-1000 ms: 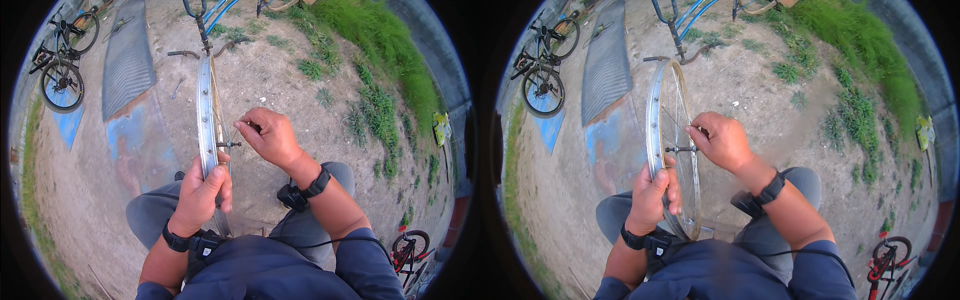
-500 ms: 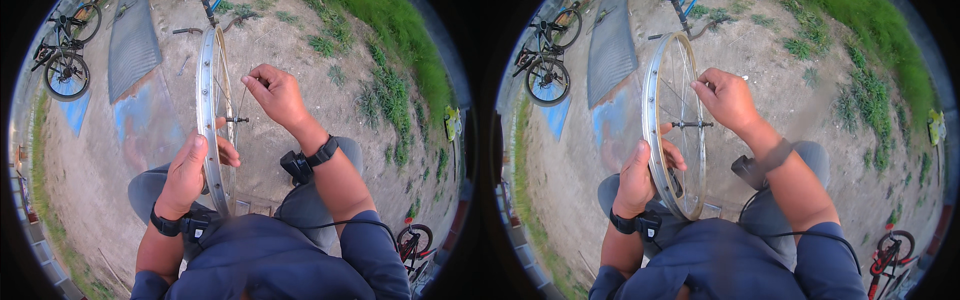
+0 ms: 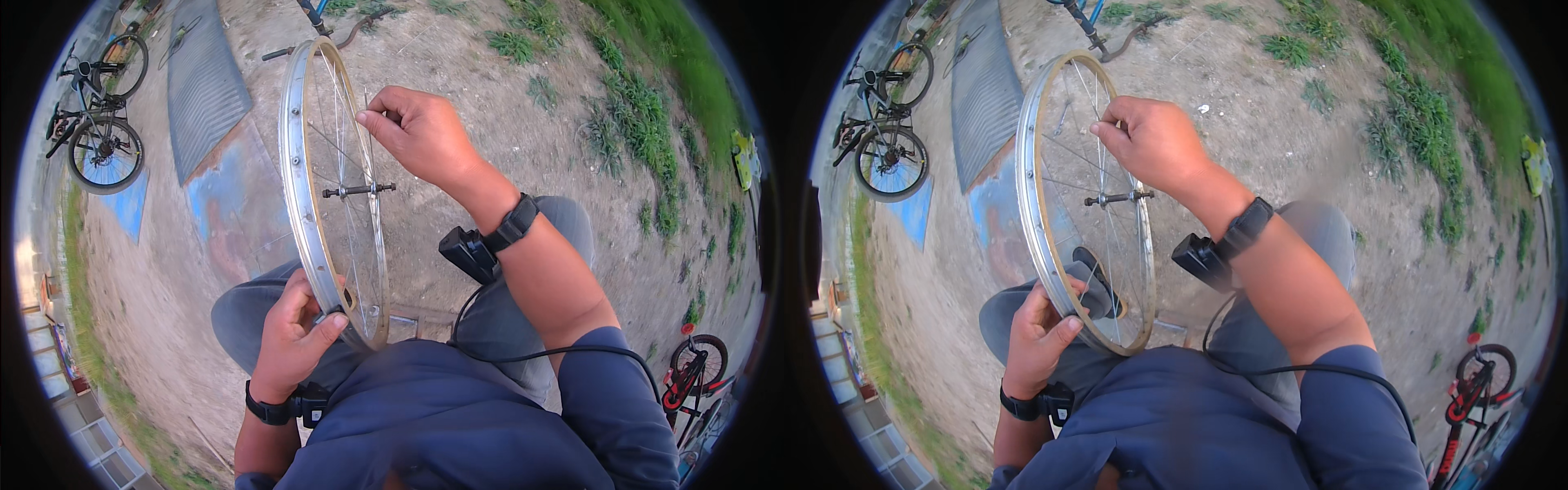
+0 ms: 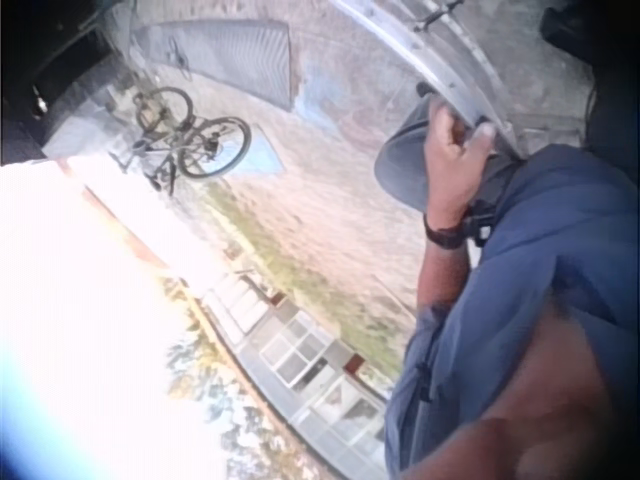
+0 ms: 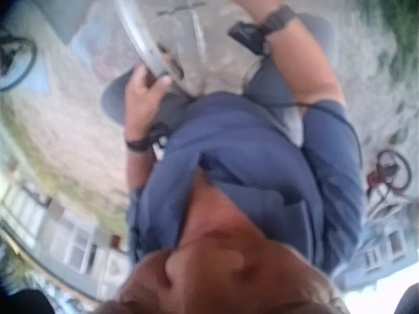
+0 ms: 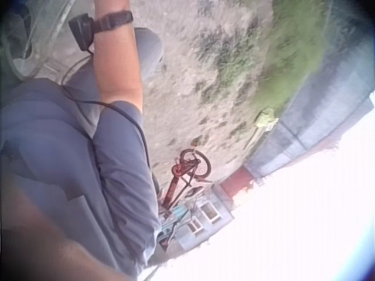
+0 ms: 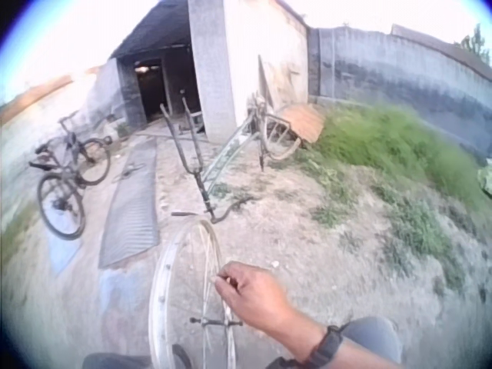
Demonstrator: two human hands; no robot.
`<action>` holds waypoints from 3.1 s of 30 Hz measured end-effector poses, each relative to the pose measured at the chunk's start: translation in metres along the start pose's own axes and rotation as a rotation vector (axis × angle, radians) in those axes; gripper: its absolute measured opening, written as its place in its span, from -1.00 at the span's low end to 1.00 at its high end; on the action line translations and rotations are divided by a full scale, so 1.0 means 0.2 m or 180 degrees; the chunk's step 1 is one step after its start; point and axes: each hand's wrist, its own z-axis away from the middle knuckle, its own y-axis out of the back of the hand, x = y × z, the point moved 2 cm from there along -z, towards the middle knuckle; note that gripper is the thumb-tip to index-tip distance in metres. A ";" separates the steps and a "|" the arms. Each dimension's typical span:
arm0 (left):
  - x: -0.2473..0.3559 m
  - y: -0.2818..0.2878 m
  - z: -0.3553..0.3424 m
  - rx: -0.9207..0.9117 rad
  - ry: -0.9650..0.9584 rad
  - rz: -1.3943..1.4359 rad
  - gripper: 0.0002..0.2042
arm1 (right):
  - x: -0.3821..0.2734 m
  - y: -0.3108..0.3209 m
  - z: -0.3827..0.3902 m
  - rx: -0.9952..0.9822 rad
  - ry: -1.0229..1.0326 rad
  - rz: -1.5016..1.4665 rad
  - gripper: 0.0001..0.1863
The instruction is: The person laces a bicycle wheel by inserting spokes through the rim and hub, then threads and tightens the nipples by hand. The wheel is rotated and repositioned repeatedly to access different spoke holes.
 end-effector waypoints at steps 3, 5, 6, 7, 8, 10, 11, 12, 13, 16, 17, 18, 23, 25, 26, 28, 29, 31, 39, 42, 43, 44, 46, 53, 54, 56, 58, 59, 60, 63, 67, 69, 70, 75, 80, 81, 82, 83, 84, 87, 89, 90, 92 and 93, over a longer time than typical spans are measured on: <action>0.00 0.00 0.02 0.0024 0.0058 0.0038 -0.64 | 0.00 0.00 0.00 -0.0029 0.0005 0.0042 -0.74; -0.01 0.00 0.03 0.0086 0.0064 0.0036 -0.67 | 0.00 0.01 0.00 -0.0021 0.0033 0.0077 -0.73; -0.01 0.00 0.03 0.0141 0.0060 0.0042 -0.68 | 0.01 0.01 -0.01 -0.0001 0.0066 0.0096 -0.73; -0.01 -0.01 0.03 0.0198 0.0055 0.0050 -0.69 | 0.01 0.01 -0.01 0.0017 0.0101 0.0116 -0.73; -0.01 -0.01 0.04 0.0193 0.0049 -0.0004 -0.69 | 0.01 0.01 -0.01 0.0025 0.0092 0.0113 -0.73; 0.00 0.00 0.04 0.0184 -0.0009 -0.0084 -0.69 | 0.01 0.01 -0.01 0.0034 0.0077 0.0103 -0.73; 0.00 0.00 0.05 0.0208 0.0114 -0.0078 -0.69 | 0.02 0.00 -0.01 0.0015 0.0031 0.0108 -0.73; 0.00 0.00 0.05 0.0232 0.0192 -0.0050 -0.69 | 0.02 0.00 -0.01 -0.0006 -0.0012 0.0103 -0.73; 0.00 0.00 0.06 0.0257 0.0235 -0.0012 -0.69 | 0.02 0.00 -0.01 -0.0026 -0.0045 0.0087 -0.73; 0.00 0.01 0.07 0.0272 0.0194 -0.0077 -0.70 | 0.02 0.00 -0.02 -0.0046 -0.0079 0.0071 -0.74; 0.00 0.01 0.07 0.0276 0.0220 -0.0086 -0.70 | 0.02 0.00 -0.02 -0.0032 -0.0067 0.0041 -0.74; 0.00 0.00 0.08 0.0279 0.0222 -0.0082 -0.71 | 0.02 0.00 -0.02 -0.0032 -0.0093 0.0039 -0.73; -0.02 0.00 0.08 0.0209 0.0178 -0.0101 -0.72 | 0.03 0.01 -0.02 -0.0069 -0.0158 0.0035 -0.72; -0.02 0.00 0.08 0.0235 0.0171 -0.0186 -0.74 | 0.03 0.01 -0.02 -0.0079 -0.0177 0.0021 -0.72; -0.02 0.00 0.08 0.0266 0.0193 -0.0241 -0.74 | 0.03 0.01 -0.02 -0.0057 -0.0117 0.0032 -0.73; -0.01 0.00 0.08 0.0306 0.0182 -0.0353 -0.75 | 0.02 0.01 -0.02 -0.0027 -0.0060 0.0096 -0.75; -0.01 0.00 0.08 0.0314 0.0203 -0.0265 -0.75 | 0.02 0.01 -0.02 -0.0035 -0.0058 0.0102 -0.75; -0.01 -0.01 0.09 0.0298 0.0174 -0.0112 -0.76 | 0.02 0.01 -0.02 -0.0062 -0.0076 0.0136 -0.75; -0.02 -0.01 0.08 0.0303 0.0139 -0.0236 -0.77 | 0.02 0.02 -0.02 -0.0078 -0.0099 0.0132 -0.75; -0.03 -0.01 0.08 0.0329 0.0114 -0.0183 -0.77 | 0.01 0.01 -0.02 -0.0056 -0.0047 0.0143 -0.75; -0.03 -0.01 0.08 0.0332 0.0086 -0.0133 -0.77 | 0.01 0.01 -0.02 -0.0043 -0.0023 0.0140 -0.75; -0.03 -0.01 0.08 0.0326 0.0112 -0.0163 -0.77 | 0.01 0.01 -0.02 -0.0043 -0.0019 0.0141 -0.75; -0.03 0.00 0.08 0.0287 0.0076 -0.0187 -0.75 | 0.01 0.01 -0.01 -0.0035 0.0013 0.0149 -0.75; 0.06 0.06 0.02 0.0129 -0.0202 -0.0586 -0.69 | 0.01 0.02 -0.02 -0.0079 -0.0071 0.0000 -0.75; 0.07 0.05 0.01 0.0220 -0.0136 -0.0397 -0.68 | 0.01 0.01 -0.02 -0.0093 -0.0095 -0.0033 -0.75; 0.09 0.01 -0.03 0.0402 -0.0150 0.0026 -0.67 | 0.01 0.01 -0.02 -0.0091 -0.0134 -0.0080 -0.75; 0.10 -0.01 -0.10 0.0574 -0.0313 0.0499 -0.67 | 0.01 0.02 -0.02 -0.0064 -0.0195 -0.0090 -0.73; 0.11 -0.02 -0.12 0.0522 -0.0306 0.0406 -0.67 | 0.01 0.02 -0.02 -0.0057 -0.0184 -0.0106 -0.73; 0.12 -0.03 -0.13 0.0470 -0.0296 0.0317 -0.66 | 0.01 0.03 -0.02 -0.0063 -0.0205 -0.0109 -0.74; 0.14 -0.07 -0.17 0.0332 -0.0293 -0.0001 -0.64 | 0.01 0.03 -0.01 -0.0126 -0.0281 -0.0123 -0.76; 0.16 -0.16 -0.24 0.0265 -0.0275 0.0196 -0.63 | 0.01 0.03 -0.02 -0.0149 -0.0238 -0.0170 -0.77; 0.20 -0.19 -0.27 0.0294 -0.0469 0.0418 -0.64 | 0.02 0.03 -0.02 -0.0132 -0.0224 -0.0172 -0.77; 0.21 -0.18 -0.29 0.0290 -0.0356 0.0637 -0.63 | 0.02 0.04 -0.02 -0.0122 -0.0218 -0.0156 -0.77; 0.28 -0.17 -0.38 0.0392 -0.0331 0.1505 -0.68 | 0.01 0.04 -0.01 -0.0088 -0.0196 -0.0157 -0.77; 0.28 -0.16 -0.38 0.0896 -0.0183 0.1095 -0.81 | 0.00 0.04 -0.02 -0.0034 -0.0140 -0.0216 -0.78; 0.28 -0.16 -0.37 0.0991 -0.0224 0.1007 -0.83 | 0.00 0.05 -0.02 -0.0022 -0.0145 -0.0234 -0.78; 0.27 -0.15 -0.36 0.1039 -0.0219 0.0886 -0.83 | 0.00 0.05 -0.02 -0.0010 -0.0148 -0.0253 -0.78; 0.26 -0.14 -0.35 0.1078 -0.0264 0.0783 -0.83 | 0.00 0.05 -0.02 -0.0005 -0.0173 -0.0287 -0.79; 0.25 -0.13 -0.34 0.1116 -0.0356 0.0700 -0.83 | -0.01 0.05 -0.02 0.0006 -0.0195 -0.0321 -0.79; 0.18 -0.14 -0.30 0.1132 -0.0597 0.0537 -0.85 | -0.01 0.07 -0.03 -0.0004 -0.0276 -0.0355 -0.80; 0.12 -0.16 -0.25 0.1107 -0.0663 0.0313 -0.87 | -0.01 0.08 -0.03 -0.0011 -0.0293 -0.0344 -0.81; 0.09 -0.18 -0.23 0.1099 -0.0659 0.0199 -0.87 | 0.00 0.08 -0.03 -0.0006 -0.0288 -0.0332 -0.80; 0.05 -0.19 -0.20 0.0931 -0.0500 0.0243 -0.83 | 0.00 0.08 -0.02 0.0015 -0.0207 -0.0289 -0.80; 0.04 -0.18 -0.19 0.0820 -0.0544 0.0328 -0.81 | 0.00 0.08 -0.02 0.0032 -0.0124 -0.0264 -0.80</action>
